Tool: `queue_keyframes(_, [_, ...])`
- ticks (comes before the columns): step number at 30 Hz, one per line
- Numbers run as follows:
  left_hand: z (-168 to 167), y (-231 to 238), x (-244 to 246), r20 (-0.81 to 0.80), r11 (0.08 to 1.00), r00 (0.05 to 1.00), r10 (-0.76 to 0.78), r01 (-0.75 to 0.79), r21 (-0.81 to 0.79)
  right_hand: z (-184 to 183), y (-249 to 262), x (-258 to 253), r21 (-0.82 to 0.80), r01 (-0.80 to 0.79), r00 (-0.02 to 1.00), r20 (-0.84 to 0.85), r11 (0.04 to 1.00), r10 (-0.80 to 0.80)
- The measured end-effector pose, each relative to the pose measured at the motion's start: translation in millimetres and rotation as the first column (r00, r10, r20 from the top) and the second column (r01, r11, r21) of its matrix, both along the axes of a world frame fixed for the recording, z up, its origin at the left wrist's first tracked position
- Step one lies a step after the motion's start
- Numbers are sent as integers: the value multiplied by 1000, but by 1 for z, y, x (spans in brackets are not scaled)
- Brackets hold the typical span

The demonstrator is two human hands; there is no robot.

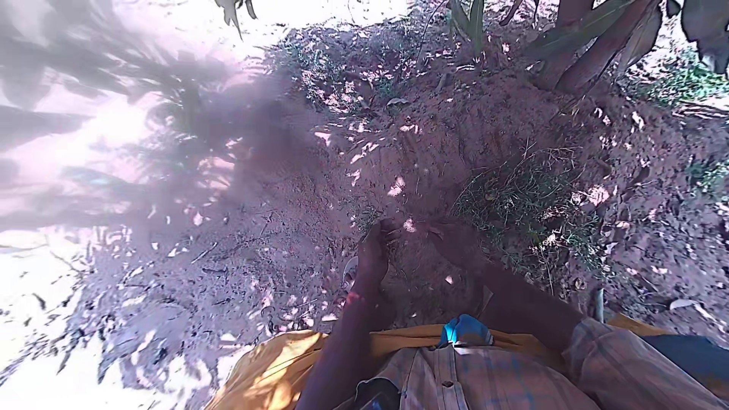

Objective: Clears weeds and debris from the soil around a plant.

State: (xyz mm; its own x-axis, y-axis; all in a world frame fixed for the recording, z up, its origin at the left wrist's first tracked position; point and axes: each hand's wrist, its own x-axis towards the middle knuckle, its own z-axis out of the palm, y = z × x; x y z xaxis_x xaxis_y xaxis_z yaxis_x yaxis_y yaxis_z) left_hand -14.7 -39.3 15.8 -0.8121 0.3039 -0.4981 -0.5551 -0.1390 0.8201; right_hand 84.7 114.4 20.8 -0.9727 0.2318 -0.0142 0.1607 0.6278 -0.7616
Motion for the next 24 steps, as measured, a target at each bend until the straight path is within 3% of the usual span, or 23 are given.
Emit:
queue_keyframes(4, [0, 4, 2, -15, 999, 999, -43, 43, 2, -5, -15, 2, 138, -22, 988, -151, 990, 43])
queue_keyframes(8, [1, 7, 3, -44, 998, 997, -59, 60, 35, 7, -20, 3, 142, -63, 998, 3, 988, 63])
queue_keyframes(14, [8, 12, 9, -72, 996, 993, -91, 90, -18, -24, -18, 10, 184, -87, 961, -243, 979, 131])
queue_keyframes(16, [7, 14, 9, -60, 997, 996, -73, 71, -37, -24, -18, 10, 200, -86, 961, -242, 976, 134])
queue_keyframes(18, [5, 14, 7, -74, 999, 997, -8, 4, -50, -22, -13, 9, 222, -163, 985, -21, 961, 172])
queue_keyframes(19, [5, 14, 5, -88, 997, 995, 42, -47, -56, -23, -7, 7, 227, -234, 964, 178, 945, 197])
queue_keyframes(21, [1, 10, 0, -115, 990, 985, 125, -132, -46, -39, 9, 0, 196, -350, 808, 558, 916, 190])
queue_keyframes(24, [-5, 4, -4, -118, 981, 976, 183, -189, -46, -88, 43, -9, 262, -357, 762, 636, 897, 117])
